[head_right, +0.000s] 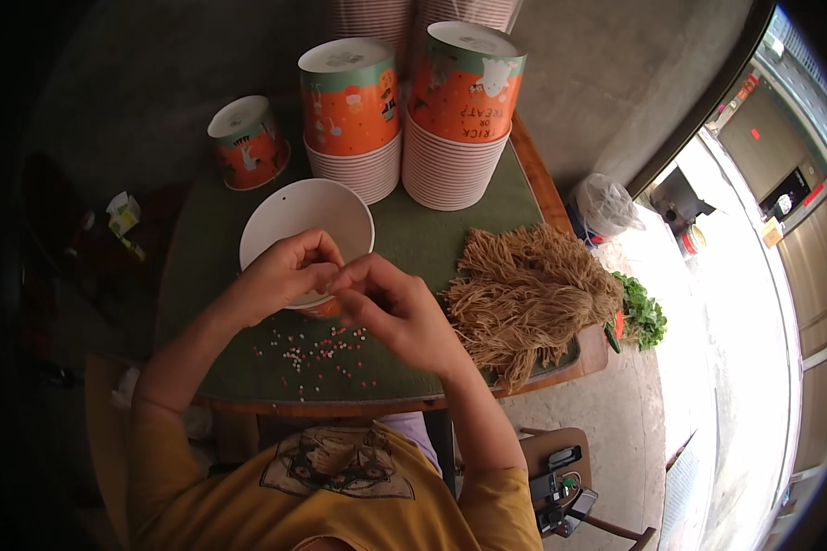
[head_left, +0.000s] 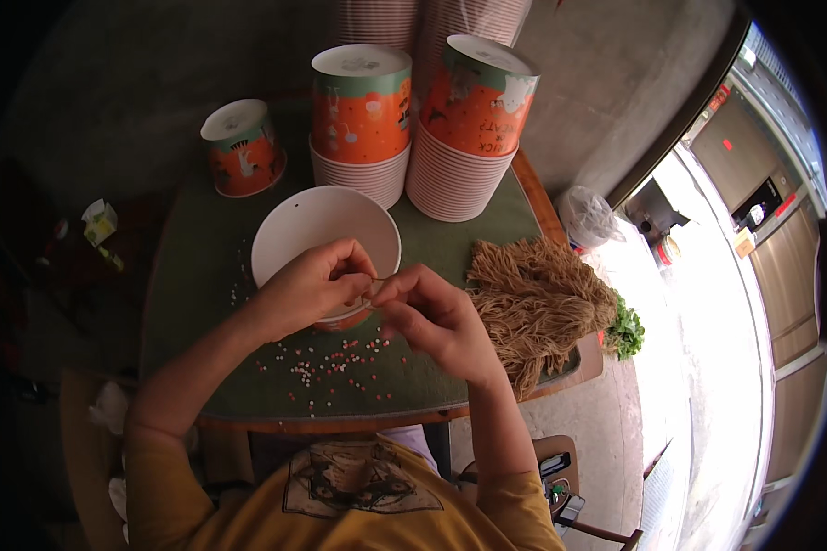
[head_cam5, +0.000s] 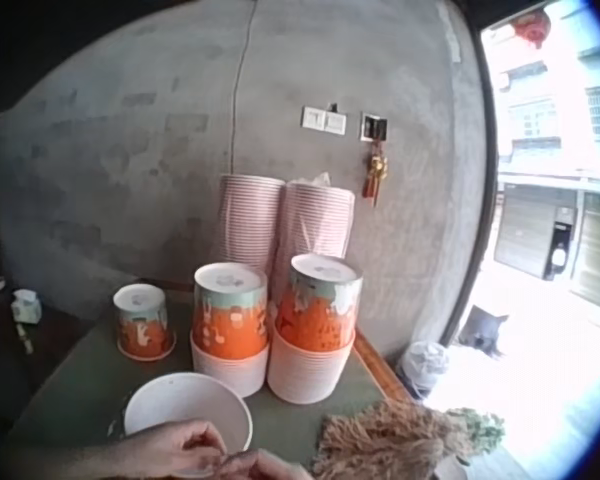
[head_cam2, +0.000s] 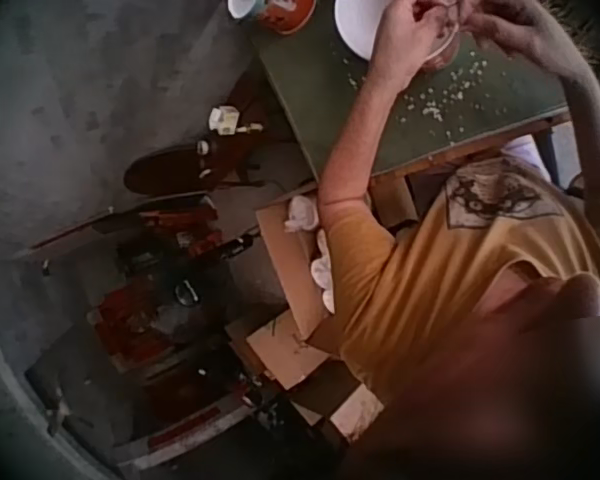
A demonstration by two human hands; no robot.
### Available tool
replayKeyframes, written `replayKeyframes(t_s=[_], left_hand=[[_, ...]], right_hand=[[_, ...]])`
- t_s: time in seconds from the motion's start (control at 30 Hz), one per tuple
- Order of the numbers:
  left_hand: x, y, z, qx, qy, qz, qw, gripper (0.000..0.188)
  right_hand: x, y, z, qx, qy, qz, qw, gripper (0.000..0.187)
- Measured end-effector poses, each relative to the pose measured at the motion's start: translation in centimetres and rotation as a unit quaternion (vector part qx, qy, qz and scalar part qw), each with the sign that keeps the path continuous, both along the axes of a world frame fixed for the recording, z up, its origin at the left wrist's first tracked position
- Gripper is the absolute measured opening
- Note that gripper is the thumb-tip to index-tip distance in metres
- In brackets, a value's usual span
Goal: Packaging stacks of paper cups into plastic bags and threading small beads onto a wire.
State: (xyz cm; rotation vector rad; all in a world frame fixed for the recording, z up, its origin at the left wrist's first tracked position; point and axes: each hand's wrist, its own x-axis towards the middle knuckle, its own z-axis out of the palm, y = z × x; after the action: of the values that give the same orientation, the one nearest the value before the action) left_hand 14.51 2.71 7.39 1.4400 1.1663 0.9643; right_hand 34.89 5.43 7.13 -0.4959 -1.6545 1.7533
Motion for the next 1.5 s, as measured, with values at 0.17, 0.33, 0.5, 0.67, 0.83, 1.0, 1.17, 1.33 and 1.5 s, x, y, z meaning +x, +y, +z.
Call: replayKeyframes(t_s=[0.17, 0.33, 0.5, 0.67, 0.83, 1.0, 1.17, 1.33, 1.5], left_hand=[[0.5, 0.0, -0.2, -0.021, -0.039, -0.037, 0.998, 0.010], [0.1, 0.2, 0.0, -0.036, -0.001, -0.066, 0.997, 0.014], [-0.1, 0.2, 0.6, -0.116, -0.032, -0.053, 0.991, 0.015], [-0.1, 0.7, 0.6, -0.119, -0.032, -0.057, 0.991, 0.015], [-0.2, 0.9, 0.2, -0.124, -0.037, -0.063, 0.990, 0.015], [0.1, 0.9, 0.8, -0.104, -0.029, -0.052, 0.993, 0.012], [-0.3, 0.6, 1.6, -0.118, -0.025, -0.047, 0.992, 0.013], [-0.4, 0.3, 2.2, -0.127, -0.036, -0.040, 0.990, 0.013], [-0.1, 0.0, 1.9, -0.097, -0.039, -0.065, 0.992, 0.021]], right_hand=[[-1.1, 2.7, 1.0, -0.010, -0.008, 0.009, 1.000, 0.013], [-1.0, 4.3, -1.3, -0.147, 0.034, -0.046, 0.988, 0.016], [-0.5, 2.1, -2.2, -0.118, 0.054, -0.102, 0.986, 0.017], [-0.8, -0.3, -2.9, 0.294, -0.114, -0.272, 0.909, 0.019], [-1.6, -1.0, -4.0, 0.282, -0.102, -0.293, 0.908, 0.015], [-3.3, -2.5, -4.0, 0.336, -0.085, -0.327, 0.879, 0.015], [-2.9, -2.5, -3.9, 0.402, -0.115, -0.337, 0.843, 0.018], [-2.7, -2.5, -3.8, 0.433, -0.112, -0.332, 0.831, 0.019], [-2.4, -2.3, -4.1, 0.437, -0.105, -0.331, 0.830, 0.014]])
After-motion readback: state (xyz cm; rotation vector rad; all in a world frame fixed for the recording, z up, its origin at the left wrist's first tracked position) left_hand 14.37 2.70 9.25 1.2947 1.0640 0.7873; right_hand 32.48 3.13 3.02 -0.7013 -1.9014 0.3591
